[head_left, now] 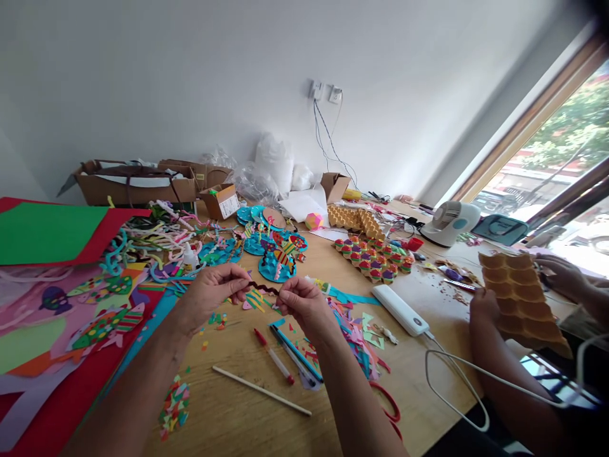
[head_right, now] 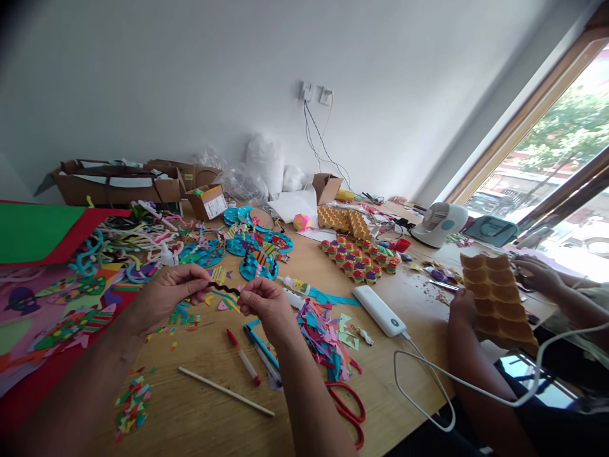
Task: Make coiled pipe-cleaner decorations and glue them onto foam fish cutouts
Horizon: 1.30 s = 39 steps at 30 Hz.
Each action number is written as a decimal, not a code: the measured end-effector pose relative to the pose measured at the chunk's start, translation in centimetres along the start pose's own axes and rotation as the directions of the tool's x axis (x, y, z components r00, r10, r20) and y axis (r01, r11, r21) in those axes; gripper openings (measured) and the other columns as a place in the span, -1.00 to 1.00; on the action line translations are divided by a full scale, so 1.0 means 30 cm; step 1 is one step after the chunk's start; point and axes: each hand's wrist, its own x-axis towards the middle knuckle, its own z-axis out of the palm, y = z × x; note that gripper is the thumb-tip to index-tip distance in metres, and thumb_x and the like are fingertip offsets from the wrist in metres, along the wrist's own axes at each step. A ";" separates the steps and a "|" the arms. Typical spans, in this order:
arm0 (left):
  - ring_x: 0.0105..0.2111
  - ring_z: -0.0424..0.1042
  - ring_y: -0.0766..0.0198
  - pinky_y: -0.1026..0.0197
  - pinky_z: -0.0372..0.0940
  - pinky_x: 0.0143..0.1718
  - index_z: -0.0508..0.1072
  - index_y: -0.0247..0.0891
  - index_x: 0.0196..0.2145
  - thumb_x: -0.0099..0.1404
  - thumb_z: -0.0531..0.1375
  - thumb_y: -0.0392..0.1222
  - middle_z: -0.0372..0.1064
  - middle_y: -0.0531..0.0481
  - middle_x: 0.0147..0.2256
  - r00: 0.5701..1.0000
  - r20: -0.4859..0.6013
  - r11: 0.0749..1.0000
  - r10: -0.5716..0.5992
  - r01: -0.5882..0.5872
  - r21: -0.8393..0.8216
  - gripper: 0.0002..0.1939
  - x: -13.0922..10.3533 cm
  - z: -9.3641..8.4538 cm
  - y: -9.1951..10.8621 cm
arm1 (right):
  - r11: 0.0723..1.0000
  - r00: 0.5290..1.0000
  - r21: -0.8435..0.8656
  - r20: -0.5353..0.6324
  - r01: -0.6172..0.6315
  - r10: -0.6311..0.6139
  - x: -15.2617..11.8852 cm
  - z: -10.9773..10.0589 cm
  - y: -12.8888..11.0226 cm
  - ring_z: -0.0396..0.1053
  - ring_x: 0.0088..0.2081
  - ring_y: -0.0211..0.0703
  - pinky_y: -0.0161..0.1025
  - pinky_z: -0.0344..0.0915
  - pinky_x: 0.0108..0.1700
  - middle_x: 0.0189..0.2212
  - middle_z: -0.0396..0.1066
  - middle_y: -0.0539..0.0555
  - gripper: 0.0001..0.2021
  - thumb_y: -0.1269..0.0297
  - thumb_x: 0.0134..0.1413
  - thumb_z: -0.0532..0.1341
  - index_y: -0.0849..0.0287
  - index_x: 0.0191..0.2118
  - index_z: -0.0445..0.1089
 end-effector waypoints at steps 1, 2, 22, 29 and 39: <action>-0.61 0.29 0.43 0.37 0.21 -0.56 0.41 -0.28 -0.47 0.08 0.23 -0.15 0.32 0.13 -0.58 1.000 0.007 1.000 -0.006 0.006 0.002 -0.86 0.000 0.008 -0.003 | 1.000 1.000 -0.025 -0.003 0.002 -0.002 -0.001 -0.009 -0.006 0.24 -0.62 -0.39 -0.42 0.14 -0.53 -0.64 0.37 -0.08 -0.77 0.23 -0.27 0.35 0.21 -0.52 0.31; -0.61 0.29 0.43 0.37 0.22 -0.56 0.40 -0.28 -0.47 0.08 0.22 -0.15 0.31 0.13 -0.58 1.000 0.015 1.000 -0.010 0.009 0.009 -0.86 0.001 0.016 -0.005 | 0.998 1.000 -0.058 -0.004 0.000 0.000 -0.002 -0.019 -0.011 0.24 -0.61 -0.38 -0.41 0.15 -0.52 -0.64 0.37 -0.08 -0.77 0.22 -0.27 0.35 0.20 -0.51 0.31; -0.38 0.38 0.28 0.26 0.30 -0.41 0.33 -0.23 -0.15 0.18 0.10 -0.06 0.34 -0.03 -0.28 0.993 -0.028 0.954 0.114 -0.101 0.284 -0.69 -0.023 -0.014 0.047 | 0.329 0.969 -0.920 -0.243 -0.213 -0.052 0.129 -0.334 0.141 0.29 -0.47 -0.23 -0.34 0.14 -0.41 -0.61 0.36 -0.01 -0.90 0.45 -0.19 0.17 0.23 -0.50 0.44; -0.43 0.37 0.26 0.27 0.29 -0.46 0.41 -0.24 -0.24 0.13 0.13 0.00 0.41 -0.02 -0.39 0.994 -0.055 0.946 0.097 -0.074 0.317 -0.69 -0.030 -0.010 0.071 | 0.032 0.967 -0.967 -0.254 -0.253 -0.030 0.121 -0.295 0.126 0.36 -0.23 -0.08 -0.28 0.16 -0.26 -0.38 0.48 0.09 -0.83 0.42 -0.08 0.16 0.11 -0.39 0.50; -0.49 0.33 0.33 0.33 0.26 -0.49 0.40 -0.21 -0.40 0.14 0.16 -0.13 0.34 0.08 -0.49 0.925 -0.238 0.942 0.297 -0.242 0.234 -0.89 -0.072 -0.027 0.123 | -0.017 0.995 -0.998 -0.061 -0.063 -0.079 0.019 -0.168 -0.012 0.37 -0.23 -0.13 -0.31 0.16 -0.24 -0.31 0.48 0.09 -0.79 0.37 0.05 0.08 0.14 -0.27 0.46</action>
